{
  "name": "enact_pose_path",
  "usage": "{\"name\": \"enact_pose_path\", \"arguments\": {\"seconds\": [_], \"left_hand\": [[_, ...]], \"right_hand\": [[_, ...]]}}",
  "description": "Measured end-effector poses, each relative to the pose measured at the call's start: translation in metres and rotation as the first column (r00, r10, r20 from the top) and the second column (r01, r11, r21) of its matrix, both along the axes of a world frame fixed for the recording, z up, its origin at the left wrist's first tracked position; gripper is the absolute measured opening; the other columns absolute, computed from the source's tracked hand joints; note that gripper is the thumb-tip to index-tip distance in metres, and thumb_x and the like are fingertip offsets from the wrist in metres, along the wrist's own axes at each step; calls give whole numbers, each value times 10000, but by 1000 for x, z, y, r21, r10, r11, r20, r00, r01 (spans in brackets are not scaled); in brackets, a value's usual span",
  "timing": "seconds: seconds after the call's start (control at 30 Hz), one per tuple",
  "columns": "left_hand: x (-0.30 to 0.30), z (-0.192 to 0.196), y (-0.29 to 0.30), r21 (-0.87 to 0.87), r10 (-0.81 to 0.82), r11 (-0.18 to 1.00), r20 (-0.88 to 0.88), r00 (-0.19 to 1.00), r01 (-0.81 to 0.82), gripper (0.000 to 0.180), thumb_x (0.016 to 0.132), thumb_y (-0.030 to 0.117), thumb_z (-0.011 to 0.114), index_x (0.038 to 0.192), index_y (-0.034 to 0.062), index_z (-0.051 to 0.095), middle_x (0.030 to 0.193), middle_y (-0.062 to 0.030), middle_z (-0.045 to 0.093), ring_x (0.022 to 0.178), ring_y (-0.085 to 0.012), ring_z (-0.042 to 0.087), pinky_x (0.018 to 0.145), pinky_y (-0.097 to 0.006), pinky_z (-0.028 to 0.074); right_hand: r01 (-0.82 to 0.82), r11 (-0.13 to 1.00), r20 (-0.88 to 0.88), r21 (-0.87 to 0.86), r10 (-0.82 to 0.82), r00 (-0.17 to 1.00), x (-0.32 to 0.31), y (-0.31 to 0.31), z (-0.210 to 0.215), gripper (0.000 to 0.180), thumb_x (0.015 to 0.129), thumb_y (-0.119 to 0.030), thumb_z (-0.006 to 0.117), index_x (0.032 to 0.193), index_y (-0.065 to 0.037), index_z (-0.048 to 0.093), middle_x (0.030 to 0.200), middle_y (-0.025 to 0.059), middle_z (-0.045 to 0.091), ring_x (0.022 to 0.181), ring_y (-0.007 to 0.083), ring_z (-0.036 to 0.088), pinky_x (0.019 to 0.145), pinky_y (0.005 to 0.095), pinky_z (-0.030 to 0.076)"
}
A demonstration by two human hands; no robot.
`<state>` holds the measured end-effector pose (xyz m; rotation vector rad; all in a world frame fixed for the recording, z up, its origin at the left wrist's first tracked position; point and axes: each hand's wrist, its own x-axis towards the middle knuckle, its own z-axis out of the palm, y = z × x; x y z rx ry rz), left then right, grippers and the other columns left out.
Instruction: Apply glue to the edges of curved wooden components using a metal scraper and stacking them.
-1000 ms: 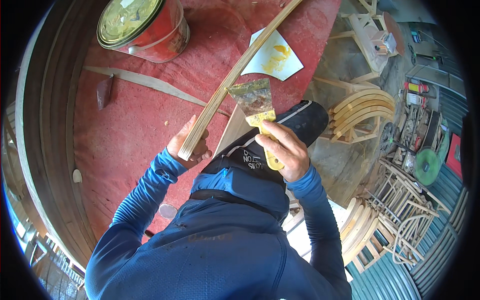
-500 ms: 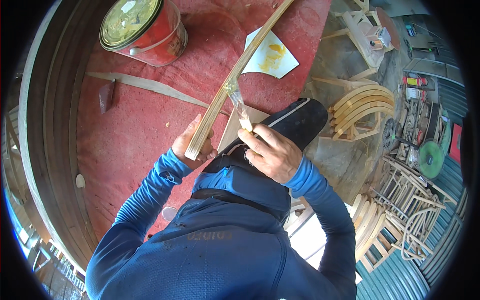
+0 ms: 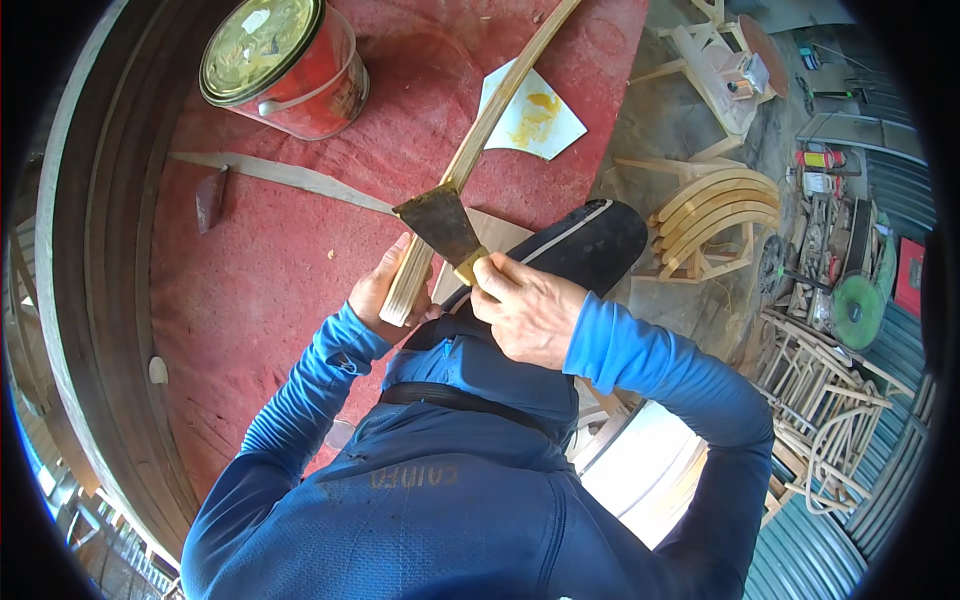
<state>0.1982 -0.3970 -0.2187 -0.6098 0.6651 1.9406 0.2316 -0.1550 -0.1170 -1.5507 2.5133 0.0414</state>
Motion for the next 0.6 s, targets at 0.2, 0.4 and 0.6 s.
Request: {"name": "enact_pose_path", "arguments": {"seconds": [0.2, 0.4, 0.6], "left_hand": [[-2, 11, 11, -148, -8, 989, 38, 999, 13, 479, 1024, 575, 429, 1134, 143, 603, 828, -4, 614, 413, -195, 465, 611, -418, 514], [-7, 1, -3, -68, 24, 998, 160, 987, -13, 539, 1003, 616, 445, 950, 109, 623, 639, -16, 559, 401, -202, 456, 603, -405, 505], [-5, 6, 14, -99, -23, 994, 187, 982, 42, 568, 996, 642, 433, 867, 112, 593, 495, -26, 469, 376, -209, 422, 591, -360, 475]], "right_hand": [[-35, 999, 34, 6, 35, 999, 2, 2, 14, 285, 769, -210, 600, 856, 11, 756, 1093, 172, 635, 1175, 405, 521, 1056, 478, 479], [323, 786, 67, -527, -340, 938, -20, 26, 47, 132, 758, -110, 688, 827, 0, 663, 1070, 184, 673, 1084, 311, 626, 883, 364, 574], [646, 8, 468, -763, -683, 561, 5, 32, 11, 376, 744, 55, 819, 970, -14, 527, 1180, 245, 682, 955, 340, 727, 800, 368, 597]]}}
